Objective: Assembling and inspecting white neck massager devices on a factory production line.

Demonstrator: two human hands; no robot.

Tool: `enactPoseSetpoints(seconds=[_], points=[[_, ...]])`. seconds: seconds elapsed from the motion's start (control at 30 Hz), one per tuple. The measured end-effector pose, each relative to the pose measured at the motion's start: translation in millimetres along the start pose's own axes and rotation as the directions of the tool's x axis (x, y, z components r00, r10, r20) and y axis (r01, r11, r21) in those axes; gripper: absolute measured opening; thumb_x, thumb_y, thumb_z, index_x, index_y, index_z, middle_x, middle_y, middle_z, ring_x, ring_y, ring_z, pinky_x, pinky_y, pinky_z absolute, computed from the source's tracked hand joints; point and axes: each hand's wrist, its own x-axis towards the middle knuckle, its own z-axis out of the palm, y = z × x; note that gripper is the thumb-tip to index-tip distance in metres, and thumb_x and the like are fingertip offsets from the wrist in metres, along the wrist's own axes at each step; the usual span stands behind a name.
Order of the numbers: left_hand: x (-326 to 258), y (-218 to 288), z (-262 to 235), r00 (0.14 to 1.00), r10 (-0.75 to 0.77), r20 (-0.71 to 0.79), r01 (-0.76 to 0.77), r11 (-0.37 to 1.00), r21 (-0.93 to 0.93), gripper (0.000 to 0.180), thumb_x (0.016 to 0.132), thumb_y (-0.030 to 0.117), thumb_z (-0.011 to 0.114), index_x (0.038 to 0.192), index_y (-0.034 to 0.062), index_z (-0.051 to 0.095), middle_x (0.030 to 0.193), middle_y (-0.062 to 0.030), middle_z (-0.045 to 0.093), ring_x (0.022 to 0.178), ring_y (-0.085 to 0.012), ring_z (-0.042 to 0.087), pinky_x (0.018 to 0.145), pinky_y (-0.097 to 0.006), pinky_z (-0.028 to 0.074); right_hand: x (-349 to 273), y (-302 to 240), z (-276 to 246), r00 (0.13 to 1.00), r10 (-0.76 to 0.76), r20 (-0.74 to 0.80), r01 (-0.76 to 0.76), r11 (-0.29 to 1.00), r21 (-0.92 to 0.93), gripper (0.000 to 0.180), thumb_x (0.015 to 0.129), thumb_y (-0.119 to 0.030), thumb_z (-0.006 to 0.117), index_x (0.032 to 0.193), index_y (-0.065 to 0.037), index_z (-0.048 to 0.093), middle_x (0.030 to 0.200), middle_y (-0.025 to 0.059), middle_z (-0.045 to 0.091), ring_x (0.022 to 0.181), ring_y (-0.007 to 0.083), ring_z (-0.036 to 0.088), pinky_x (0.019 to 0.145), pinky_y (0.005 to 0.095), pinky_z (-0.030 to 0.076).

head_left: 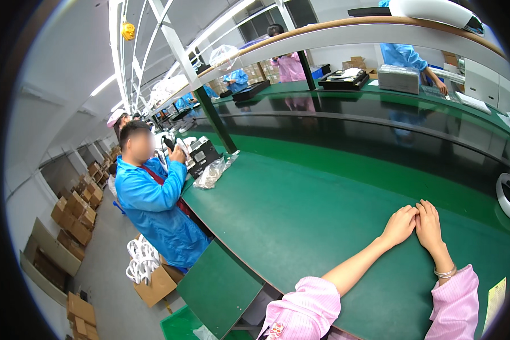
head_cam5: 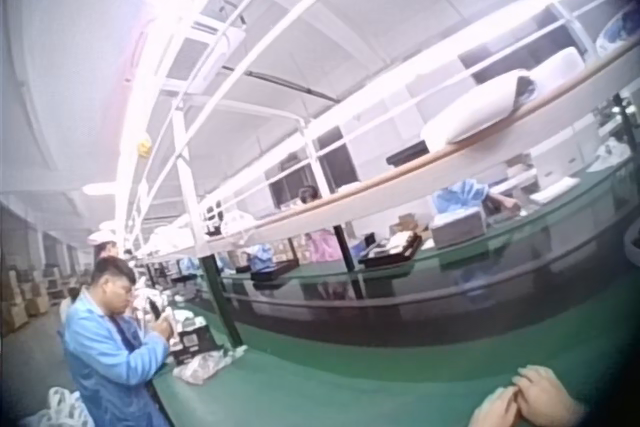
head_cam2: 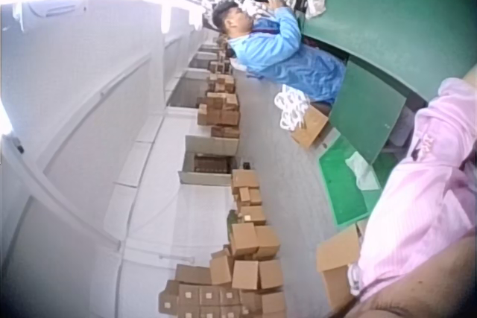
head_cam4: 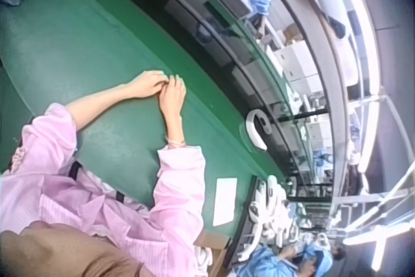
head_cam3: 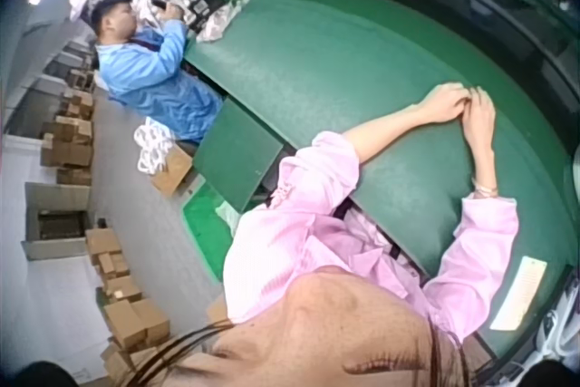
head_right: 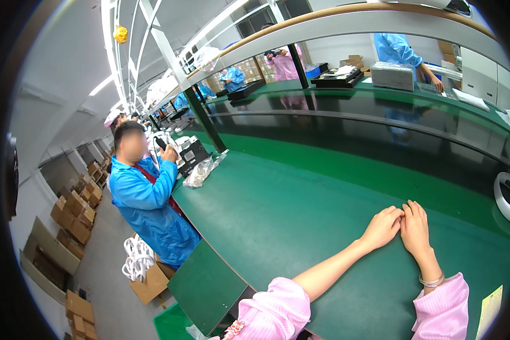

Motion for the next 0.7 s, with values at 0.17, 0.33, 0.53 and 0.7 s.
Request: enactPoseSetpoints(seconds=[0.17, 0.33, 0.53, 0.7], points=[[-0.1, -0.8, 0.5, 1.000, 0.014, -0.015, -0.014, 1.000, 0.005, 0.013, 0.083, 0.004, 0.050, 0.093, -0.0018, 0.057, 0.085, -0.0163, 0.057, 0.080, -0.0349, 0.057, 0.070, -0.042, 0.048, -0.3, 2.0, 0.9, 1.000, -0.012, -0.009, 0.012, 1.000, 0.002, 0.033, 0.084, -0.005, 0.051, 0.115, 0.006, 0.054, 0.125, 0.0222, 0.049, 0.121, 0.0377, 0.043, 0.102, 0.0447, 0.034], [0.2, -0.6, -1.1, 1.000, 0.007, -0.007, -0.007, 1.000, 0.002, 0.013, 0.083, 0.004, 0.050, 0.092, -0.0017, 0.057, 0.085, -0.0162, 0.056, 0.081, -0.0348, 0.057, 0.070, -0.043, 0.048, 0.4, 0.6, 1.5, 1.000, -0.005, -0.005, 0.005, 1.000, -0.008, 0.033, 0.085, -0.005, 0.051, 0.115, 0.006, 0.054, 0.125, 0.0219, 0.049, 0.121, 0.0375, 0.042, 0.102, 0.0450, 0.034], [0.1, -2.1, 0.7, 1.000, 0.004, -0.013, -0.004, 1.000, -0.005, 0.013, 0.083, 0.005, 0.050, 0.092, -0.0017, 0.057, 0.085, -0.0163, 0.056, 0.080, -0.0348, 0.057, 0.070, -0.043, 0.048, 0.7, 3.2, 3.8, 1.000, -0.004, 0.002, 0.004, 1.000, -0.010, 0.032, 0.084, -0.005, 0.051, 0.115, 0.006, 0.054, 0.125, 0.0222, 0.049, 0.121, 0.0376, 0.042, 0.102, 0.0448, 0.034], [1.1, -1.2, -1.0, 1.000, 0.003, -0.007, -0.003, 1.000, -0.005, 0.013, 0.084, 0.005, 0.050, 0.093, -0.0018, 0.057, 0.085, -0.0161, 0.056, 0.080, -0.0347, 0.057, 0.070, -0.043, 0.047, 1.7, 2.2, 2.2, 1.000, -0.010, -0.008, 0.010, 1.000, 0.005, 0.032, 0.084, -0.004, 0.052, 0.115, 0.006, 0.054, 0.124, 0.0222, 0.050, 0.120, 0.0377, 0.043, 0.102, 0.0447, 0.034]])
